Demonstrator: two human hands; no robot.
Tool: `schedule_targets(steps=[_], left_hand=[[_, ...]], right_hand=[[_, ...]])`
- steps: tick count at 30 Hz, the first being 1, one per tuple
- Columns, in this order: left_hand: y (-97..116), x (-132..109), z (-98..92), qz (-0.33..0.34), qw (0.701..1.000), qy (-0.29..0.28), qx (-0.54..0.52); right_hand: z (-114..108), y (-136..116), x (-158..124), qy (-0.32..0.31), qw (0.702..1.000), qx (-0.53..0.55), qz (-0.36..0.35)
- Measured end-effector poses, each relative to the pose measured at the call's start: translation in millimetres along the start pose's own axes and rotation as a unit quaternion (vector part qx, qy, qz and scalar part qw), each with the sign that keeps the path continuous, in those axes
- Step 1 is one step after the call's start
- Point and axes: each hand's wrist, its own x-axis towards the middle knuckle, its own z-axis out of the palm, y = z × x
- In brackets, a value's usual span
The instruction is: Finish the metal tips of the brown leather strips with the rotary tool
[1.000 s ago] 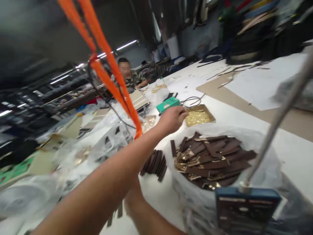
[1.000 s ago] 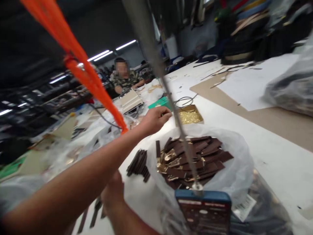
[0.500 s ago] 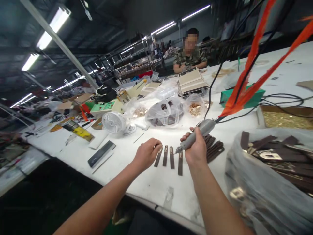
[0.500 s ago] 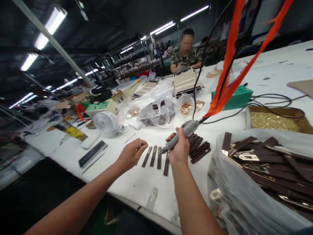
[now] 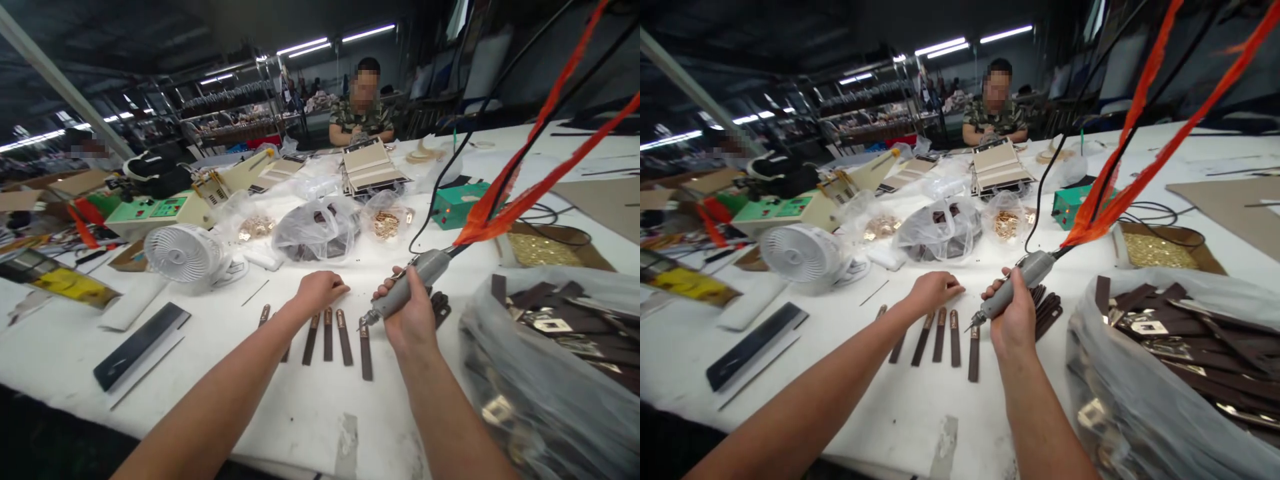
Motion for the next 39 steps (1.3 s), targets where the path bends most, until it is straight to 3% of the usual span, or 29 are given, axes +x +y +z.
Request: schedule_targets(steps=[7,12,16,18,23,28,33,39], left_hand=[[-33.4,-7.1,0.1,0.001,0.998,0.026,-0.060],[-62.2,-42.7,-12.4,-0.015,0.989,0.089,-0.120],[-102.2,-76.2,-25.4,-0.028,0.969,0.167,-0.178],[-125.2,-89.4,-26.7,-0.039,0.962,0.181,-0.202],[-169.7,-114.9,-12.5,-0.043,0.956,0.158,-0.242],[-189.9,-130.5,-4.1,0.039,0.959,0.097,-0.265],[-202.0,-129.0,-9.7,0.073,0.969,0.040,-0.234],[-203.2,-125.8,-5.0,0.112,0.972,0.029,-0.204]], right_hand=[[-2.3,2.2,-2.1,-0.005,1.000,-0.016,-0.009],[-3.1,3.5,-4.3,-0.014,1.000,-0.020,-0.020],[0.9,6.2,-8.8,-0.008,0.998,-0.024,-0.052],[4.9,8.7,-12.2,-0.003,0.996,-0.037,-0.077],[26.7,14.8,-26.2,-0.022,0.986,-0.103,-0.130],[61.6,22.7,-29.4,-0.073,0.963,-0.176,-0.190],[84.0,41.2,3.0,-0.097,0.938,-0.211,-0.258],[85.4,66.2,45.5,-0.075,0.932,-0.228,-0.271]])
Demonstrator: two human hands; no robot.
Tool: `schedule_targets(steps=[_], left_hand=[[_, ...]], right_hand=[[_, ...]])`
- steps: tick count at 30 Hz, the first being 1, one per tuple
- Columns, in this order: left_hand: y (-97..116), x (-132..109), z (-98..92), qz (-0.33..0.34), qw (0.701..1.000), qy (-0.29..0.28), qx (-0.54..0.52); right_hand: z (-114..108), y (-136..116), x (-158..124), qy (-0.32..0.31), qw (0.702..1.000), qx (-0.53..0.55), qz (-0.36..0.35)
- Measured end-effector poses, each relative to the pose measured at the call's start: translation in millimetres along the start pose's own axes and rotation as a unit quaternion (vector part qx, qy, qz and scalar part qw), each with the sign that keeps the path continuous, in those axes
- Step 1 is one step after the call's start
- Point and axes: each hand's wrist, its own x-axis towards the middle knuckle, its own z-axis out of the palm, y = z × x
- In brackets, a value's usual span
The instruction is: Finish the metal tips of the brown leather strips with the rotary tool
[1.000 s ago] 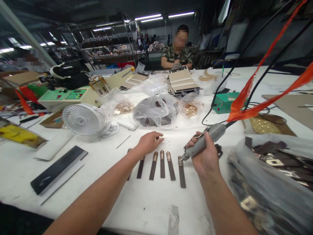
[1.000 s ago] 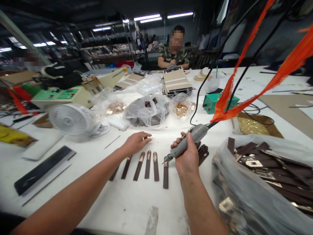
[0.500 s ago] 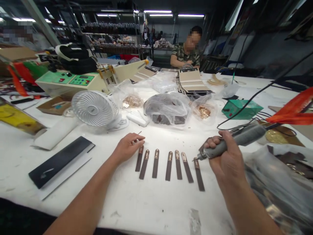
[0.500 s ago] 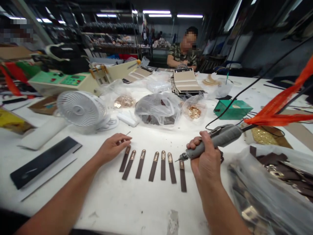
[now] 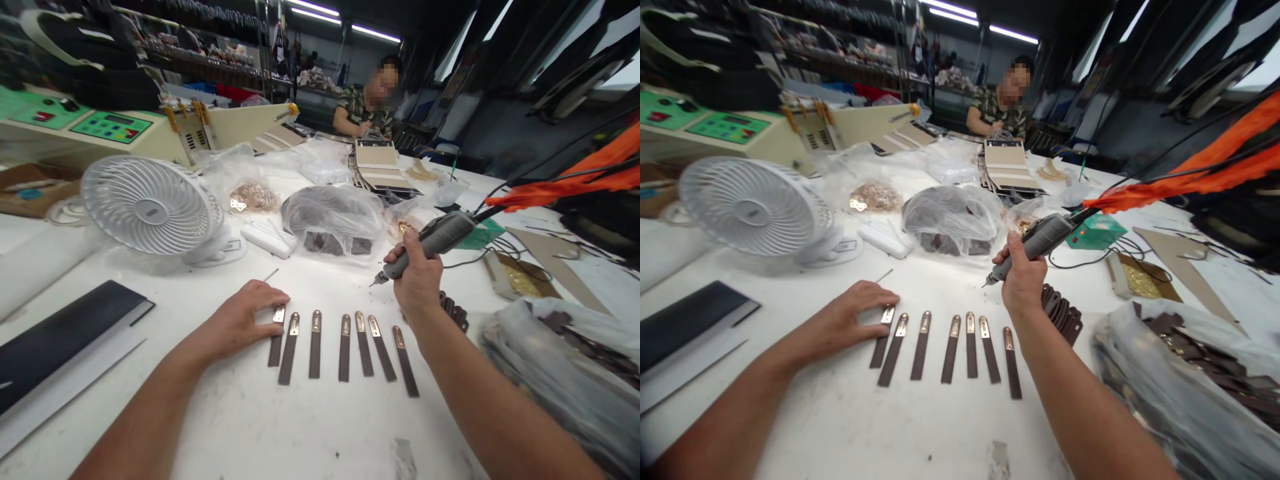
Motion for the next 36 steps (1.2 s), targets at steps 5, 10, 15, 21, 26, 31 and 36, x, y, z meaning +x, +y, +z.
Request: schedule_targets(steps=[5,10,15,21,26,31,36], left_hand=[[2.0,1.5,4.2,-0.002,1.000,0.006,0.000],[4.0,0.2,4.6,-0.005,1.000,0.008,-0.007],[2.1,-5.3,0.2,-0.009,1.000,-0.016,-0.013],[-0.7,-10.5,-6.5,-0.036,0.997,-0.051,-0.036],[1.8,-6.9,-3.4,-0.029,0.998,-0.037,-0.042],[8.6,-3.9,-1.1,-0.020,0.999,-0.023,-0.034],[12.6,-7.9,-6.3,-0.027,0.997,-0.058,-0.037]], right_hand=[[1.7,23.4,4.1,0.004,1.000,-0.019,0.007],[-0.8,35.4,6.7,0.007,1.000,-0.025,0.005],[-1.6,37.6,7.6,0.013,0.999,-0.028,0.011],[-0.7,39.3,7.6,0.008,1.000,-0.020,0.014],[1.8,36.9,7.1,0.008,1.000,-0.015,0.016],[7.7,21.6,-4.7,-0.017,1.000,0.010,0.020],[18.7,-1.5,-35.4,-0.060,0.996,0.038,0.056]])
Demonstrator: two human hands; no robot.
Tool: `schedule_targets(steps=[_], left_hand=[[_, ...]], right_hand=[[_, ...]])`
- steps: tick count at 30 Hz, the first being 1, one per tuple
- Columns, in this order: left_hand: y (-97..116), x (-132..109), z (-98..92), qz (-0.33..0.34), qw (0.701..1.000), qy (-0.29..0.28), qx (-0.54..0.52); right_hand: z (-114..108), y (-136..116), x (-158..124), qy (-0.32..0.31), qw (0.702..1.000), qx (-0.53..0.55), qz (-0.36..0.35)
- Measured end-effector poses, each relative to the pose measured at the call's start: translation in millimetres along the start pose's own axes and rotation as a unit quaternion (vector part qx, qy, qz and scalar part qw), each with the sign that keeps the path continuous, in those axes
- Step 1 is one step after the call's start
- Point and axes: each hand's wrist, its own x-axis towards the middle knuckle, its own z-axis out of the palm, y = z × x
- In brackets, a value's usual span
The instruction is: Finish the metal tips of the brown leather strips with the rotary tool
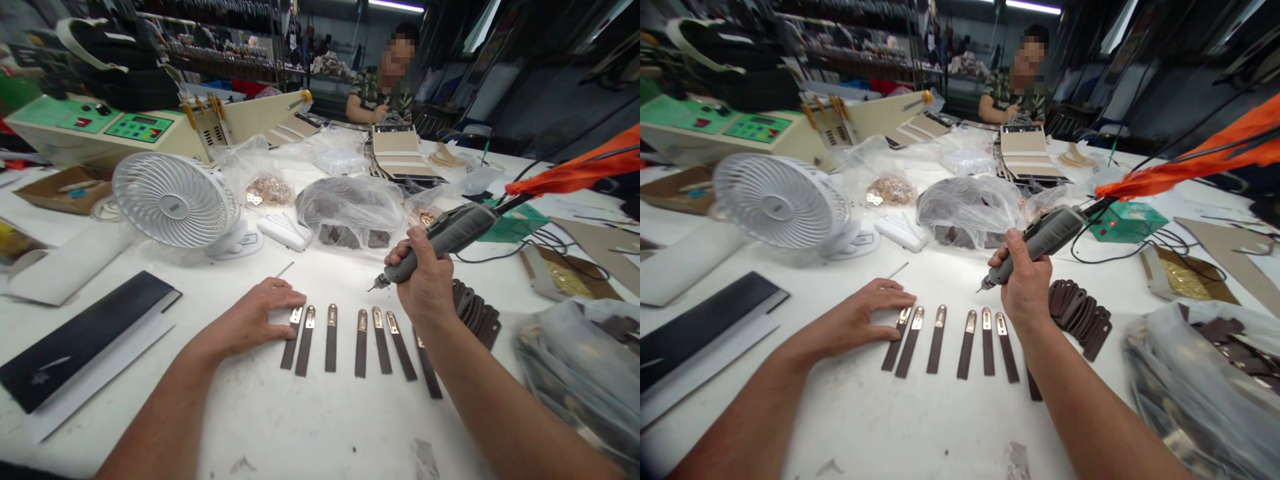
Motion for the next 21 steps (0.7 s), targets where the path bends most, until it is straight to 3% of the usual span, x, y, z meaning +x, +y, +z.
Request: schedule_targets(steps=[4,10,16,21], left_hand=[[-1.3,-7.1,-6.5,-0.006,0.999,-0.045,-0.013],[-8.6,-13.4,-9.6,0.020,0.998,-0.052,-0.018],[-3.9,-8.0,-2.4,0.024,1.000,0.000,0.009],[7.0,-3.9,0.7,-0.017,0.997,0.052,0.061]], right_hand=[[12.7,-9.4,-26.1,-0.037,0.999,0.012,0.038],[19.8,-17.5,-44.4,-0.062,0.996,0.026,0.063],[17.3,-26.1,-46.8,-0.066,0.995,0.031,0.063],[14.8,-29.1,-48.1,-0.067,0.995,0.027,0.064]])
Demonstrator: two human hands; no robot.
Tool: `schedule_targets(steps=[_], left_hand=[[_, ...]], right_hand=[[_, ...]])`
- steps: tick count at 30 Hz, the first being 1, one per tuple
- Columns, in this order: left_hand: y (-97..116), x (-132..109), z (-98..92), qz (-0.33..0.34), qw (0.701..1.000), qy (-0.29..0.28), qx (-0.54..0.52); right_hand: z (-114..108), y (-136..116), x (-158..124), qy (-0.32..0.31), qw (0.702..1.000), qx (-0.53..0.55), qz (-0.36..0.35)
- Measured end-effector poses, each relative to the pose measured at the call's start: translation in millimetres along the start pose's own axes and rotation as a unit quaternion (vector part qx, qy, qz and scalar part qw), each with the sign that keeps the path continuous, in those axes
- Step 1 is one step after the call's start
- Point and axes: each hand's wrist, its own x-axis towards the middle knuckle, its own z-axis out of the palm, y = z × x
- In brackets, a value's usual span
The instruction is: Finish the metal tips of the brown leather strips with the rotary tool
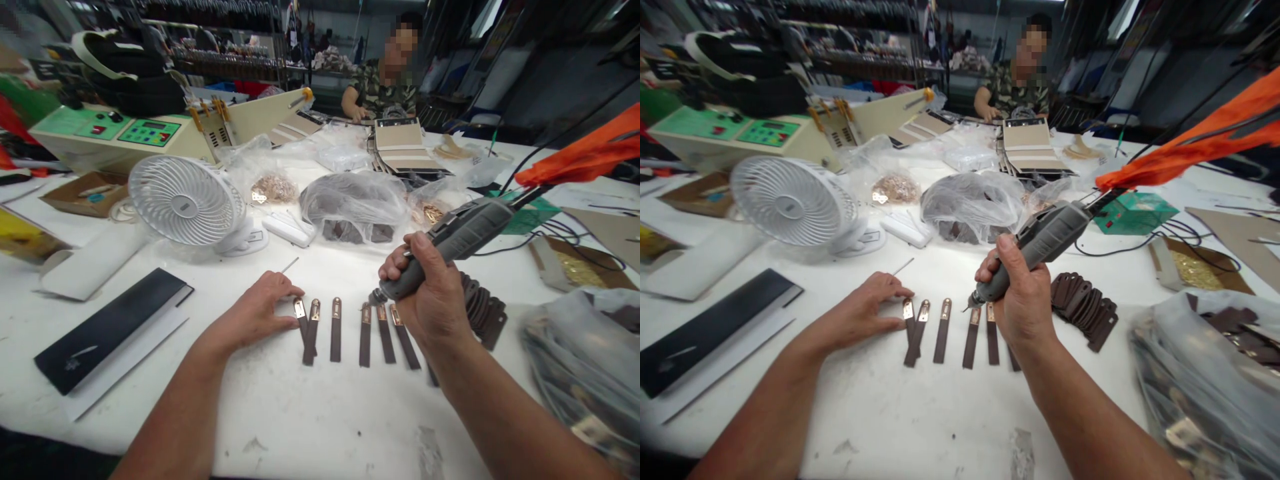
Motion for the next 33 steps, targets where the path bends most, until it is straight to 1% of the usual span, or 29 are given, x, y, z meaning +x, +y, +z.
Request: schedule_targets(steps=[4,9,16,22,25,30,33], left_hand=[[6.9,1.5,0.2,0.027,0.999,-0.034,-0.007],[9.2,2.5,5.6,0.057,0.997,-0.047,-0.035],[18.1,11.7,18.7,0.092,0.995,-0.041,-0.022],[27.5,21.3,31.1,0.131,0.991,-0.026,-0.009],[34.8,22.1,33.4,0.136,0.990,-0.007,-0.028],[50.0,21.6,37.2,0.135,0.984,0.078,-0.090],[51.5,21.9,43.8,0.143,0.979,0.106,-0.102]], right_hand=[[-2.6,-0.1,0.5,0.001,1.000,0.000,0.004],[-4.2,-0.2,1.6,0.004,1.000,0.001,0.005],[-5.7,2.0,0.7,-0.001,1.000,0.002,0.012],[-2.5,4.7,-2.0,-0.004,1.000,0.003,0.014],[-0.4,8.1,-4.4,-0.003,1.000,0.002,0.015],[5.1,16.0,-9.5,-0.001,1.000,-0.004,0.019],[10.4,19.7,-11.8,-0.006,1.000,-0.004,0.020]])
